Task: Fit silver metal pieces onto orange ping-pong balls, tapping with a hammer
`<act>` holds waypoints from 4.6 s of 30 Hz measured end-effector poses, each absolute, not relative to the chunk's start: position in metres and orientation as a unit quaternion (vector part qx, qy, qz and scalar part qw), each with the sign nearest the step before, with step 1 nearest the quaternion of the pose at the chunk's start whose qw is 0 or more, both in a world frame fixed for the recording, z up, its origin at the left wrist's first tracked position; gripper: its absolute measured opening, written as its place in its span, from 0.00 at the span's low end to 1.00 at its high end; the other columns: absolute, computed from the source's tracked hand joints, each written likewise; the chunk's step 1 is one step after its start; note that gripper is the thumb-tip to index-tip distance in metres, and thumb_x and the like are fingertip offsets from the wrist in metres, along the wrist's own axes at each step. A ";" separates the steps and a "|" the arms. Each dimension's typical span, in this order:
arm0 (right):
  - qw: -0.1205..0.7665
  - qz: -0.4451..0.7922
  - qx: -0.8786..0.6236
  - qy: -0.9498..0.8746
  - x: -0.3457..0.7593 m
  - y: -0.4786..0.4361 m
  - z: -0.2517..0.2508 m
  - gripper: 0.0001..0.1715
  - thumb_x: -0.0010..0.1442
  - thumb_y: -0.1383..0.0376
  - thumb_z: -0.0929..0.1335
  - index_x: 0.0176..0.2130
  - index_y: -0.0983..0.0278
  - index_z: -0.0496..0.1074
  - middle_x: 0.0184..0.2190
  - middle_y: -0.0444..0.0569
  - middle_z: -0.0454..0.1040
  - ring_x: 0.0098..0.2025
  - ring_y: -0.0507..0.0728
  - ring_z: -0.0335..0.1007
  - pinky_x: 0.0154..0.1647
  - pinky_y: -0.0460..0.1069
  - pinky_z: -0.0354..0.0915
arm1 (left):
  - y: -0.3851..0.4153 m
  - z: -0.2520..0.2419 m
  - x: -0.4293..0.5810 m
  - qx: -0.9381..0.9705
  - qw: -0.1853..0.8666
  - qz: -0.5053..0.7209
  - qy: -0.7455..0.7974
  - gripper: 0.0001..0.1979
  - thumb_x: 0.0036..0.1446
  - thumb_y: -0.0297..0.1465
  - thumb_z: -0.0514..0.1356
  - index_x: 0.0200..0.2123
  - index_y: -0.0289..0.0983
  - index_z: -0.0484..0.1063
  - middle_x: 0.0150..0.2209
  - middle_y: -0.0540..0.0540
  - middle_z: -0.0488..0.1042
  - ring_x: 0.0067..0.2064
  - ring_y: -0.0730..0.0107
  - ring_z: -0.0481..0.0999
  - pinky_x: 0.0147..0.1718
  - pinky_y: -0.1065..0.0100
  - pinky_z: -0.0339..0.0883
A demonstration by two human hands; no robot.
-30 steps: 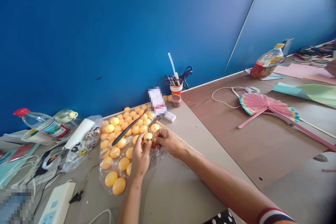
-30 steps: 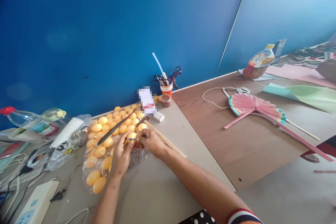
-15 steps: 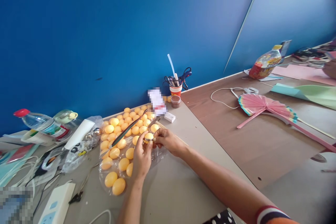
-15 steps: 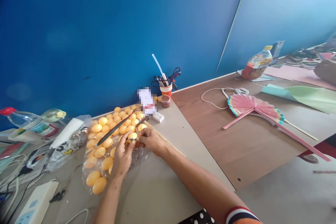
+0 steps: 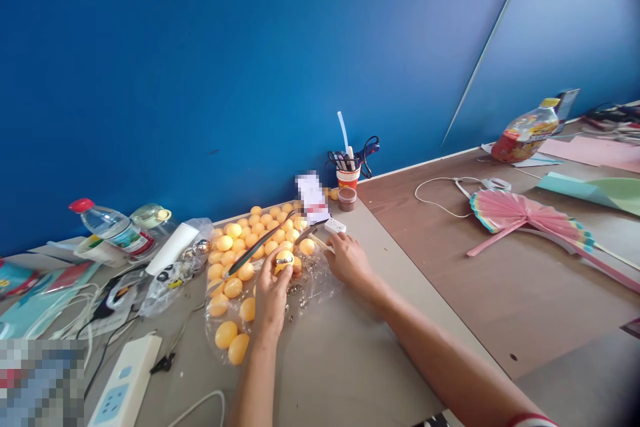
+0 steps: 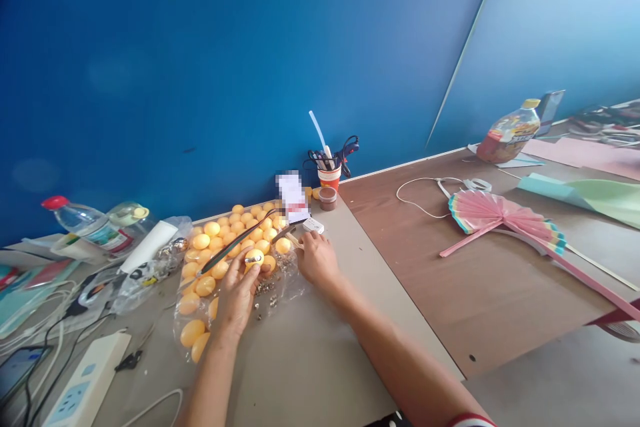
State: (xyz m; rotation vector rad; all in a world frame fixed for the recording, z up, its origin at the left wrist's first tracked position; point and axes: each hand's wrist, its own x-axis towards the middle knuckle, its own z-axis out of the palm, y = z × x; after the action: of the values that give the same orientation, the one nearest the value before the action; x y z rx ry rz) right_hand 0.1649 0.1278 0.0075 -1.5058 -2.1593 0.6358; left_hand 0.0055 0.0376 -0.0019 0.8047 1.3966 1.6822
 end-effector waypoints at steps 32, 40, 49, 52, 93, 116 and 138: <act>0.235 0.554 -0.279 -0.748 0.179 0.119 0.036 0.14 0.56 0.55 0.66 0.30 0.63 0.68 0.22 0.40 0.58 0.25 0.50 0.52 0.26 0.47 0.50 | 0.038 0.006 0.009 0.292 0.327 0.640 0.631 0.22 0.50 0.37 0.66 0.48 0.37 0.69 0.36 0.48 0.76 0.29 0.69 0.77 0.32 0.66 0.72; 0.190 0.475 -0.326 -0.795 0.168 0.110 0.027 0.14 0.56 0.60 0.65 0.25 0.62 0.57 0.22 0.40 0.55 0.26 0.50 0.50 0.26 0.47 0.48 | 0.040 -0.007 0.001 0.308 0.276 0.664 0.623 0.18 0.49 0.35 0.65 0.44 0.38 0.69 0.31 0.51 0.74 0.28 0.69 0.74 0.29 0.67 0.69; 0.204 0.485 -0.330 -0.784 0.171 0.112 0.033 0.15 0.56 0.56 0.63 0.25 0.61 0.55 0.22 0.39 0.52 0.26 0.49 0.48 0.26 0.46 0.47 | 0.040 -0.007 0.003 0.316 0.258 0.658 0.633 0.19 0.47 0.35 0.66 0.43 0.38 0.70 0.35 0.47 0.76 0.30 0.65 0.76 0.31 0.65 0.71; 0.172 0.478 -0.348 -0.788 0.167 0.113 0.028 0.16 0.54 0.58 0.64 0.23 0.62 0.54 0.21 0.39 0.51 0.26 0.49 0.47 0.25 0.47 0.46 | 0.042 -0.014 0.002 0.300 0.236 0.668 0.638 0.20 0.45 0.34 0.68 0.42 0.38 0.71 0.37 0.46 0.76 0.32 0.64 0.76 0.33 0.64 0.71; 0.258 0.612 -0.280 -0.693 0.155 0.107 0.016 0.17 0.51 0.53 0.67 0.25 0.63 0.62 0.20 0.40 0.58 0.25 0.49 0.50 0.27 0.47 0.48 | 0.036 0.014 0.007 0.199 0.382 0.765 0.479 0.26 0.46 0.55 0.66 0.28 0.37 0.68 0.22 0.51 0.70 0.23 0.71 0.69 0.24 0.69 0.63; 0.213 0.553 -0.261 -0.762 0.149 0.092 0.019 0.14 0.52 0.57 0.64 0.24 0.61 0.55 0.22 0.40 0.53 0.26 0.50 0.47 0.28 0.48 0.47 | 0.034 0.018 0.002 0.109 0.463 0.778 0.411 0.29 0.45 0.57 0.66 0.21 0.36 0.65 0.17 0.51 0.66 0.18 0.78 0.61 0.19 0.73 0.56; 0.378 0.500 -0.438 -0.644 0.155 0.134 -0.005 0.17 0.48 0.52 0.65 0.22 0.59 0.57 0.18 0.41 0.57 0.24 0.52 0.52 0.25 0.48 0.51 | 0.038 0.016 0.003 0.052 0.460 0.796 0.390 0.13 0.49 0.36 0.69 0.29 0.36 0.68 0.22 0.49 0.71 0.21 0.73 0.70 0.20 0.73 0.64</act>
State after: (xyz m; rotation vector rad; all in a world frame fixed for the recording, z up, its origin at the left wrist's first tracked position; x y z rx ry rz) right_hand 0.1552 0.1335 -0.0053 -1.1193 -1.6467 1.2775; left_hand 0.0032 0.0380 0.0162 0.1286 0.9598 1.9601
